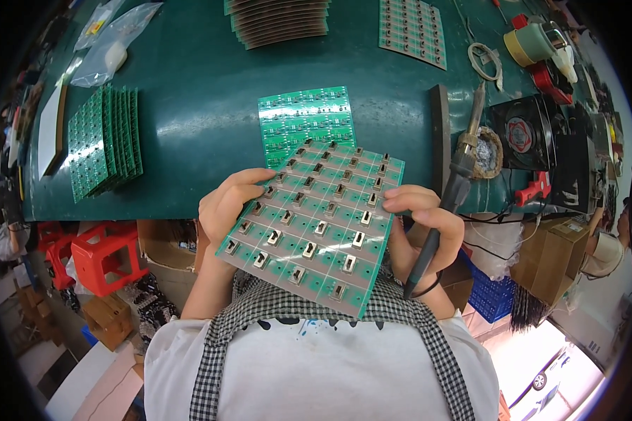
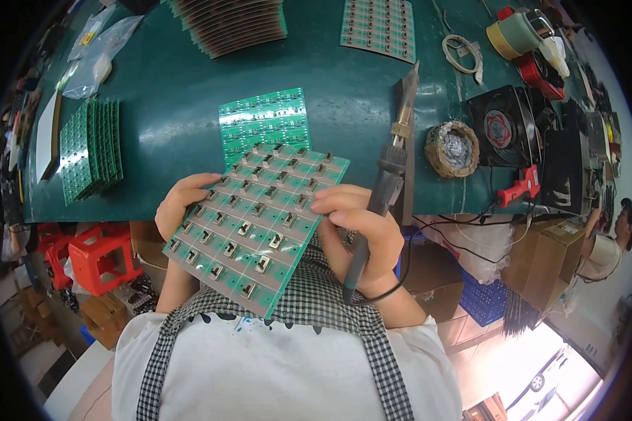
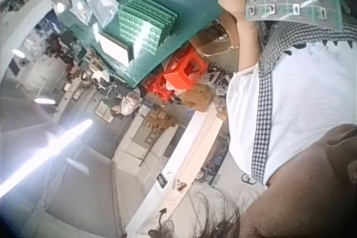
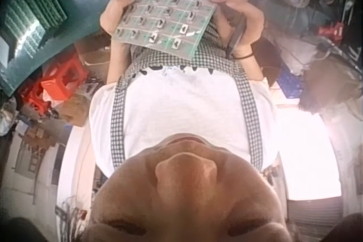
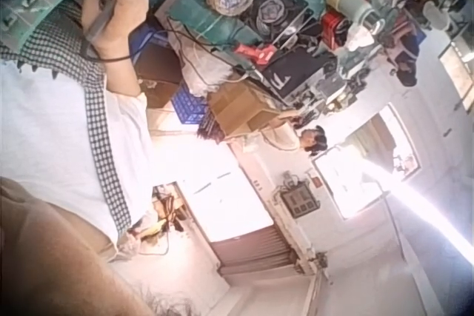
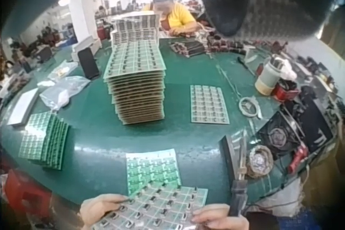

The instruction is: The person solders components on a circuit board panel using a soldering iron, lifts and turns over a panel by hand, solders another circuit board panel, and stacks the boards on the table.

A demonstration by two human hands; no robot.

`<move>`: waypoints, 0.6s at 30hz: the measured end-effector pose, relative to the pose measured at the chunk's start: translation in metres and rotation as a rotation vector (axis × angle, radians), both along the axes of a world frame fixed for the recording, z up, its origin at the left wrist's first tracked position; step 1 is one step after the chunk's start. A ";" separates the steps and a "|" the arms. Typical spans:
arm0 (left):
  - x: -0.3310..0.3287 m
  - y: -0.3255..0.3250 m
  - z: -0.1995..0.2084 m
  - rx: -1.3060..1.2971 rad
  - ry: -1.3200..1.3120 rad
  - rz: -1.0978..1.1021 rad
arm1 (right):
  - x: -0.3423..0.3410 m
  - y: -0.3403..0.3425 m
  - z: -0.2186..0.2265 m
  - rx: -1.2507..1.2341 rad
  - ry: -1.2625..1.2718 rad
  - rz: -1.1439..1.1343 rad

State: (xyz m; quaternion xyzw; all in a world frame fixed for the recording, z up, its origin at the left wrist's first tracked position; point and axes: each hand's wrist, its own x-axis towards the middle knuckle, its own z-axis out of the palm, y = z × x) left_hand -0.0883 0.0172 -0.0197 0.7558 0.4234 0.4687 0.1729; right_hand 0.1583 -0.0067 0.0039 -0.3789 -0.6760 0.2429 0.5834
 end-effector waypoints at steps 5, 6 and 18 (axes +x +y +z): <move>0.000 -0.003 0.000 -0.143 -0.115 -0.029 | -0.001 0.002 0.003 -0.003 0.003 -0.007; 0.000 -0.005 0.001 -0.221 -0.177 -0.042 | -0.002 0.002 0.004 0.000 0.007 -0.003; -0.001 -0.009 -0.003 -0.359 -0.347 -0.061 | -0.005 0.003 0.009 0.021 0.017 0.030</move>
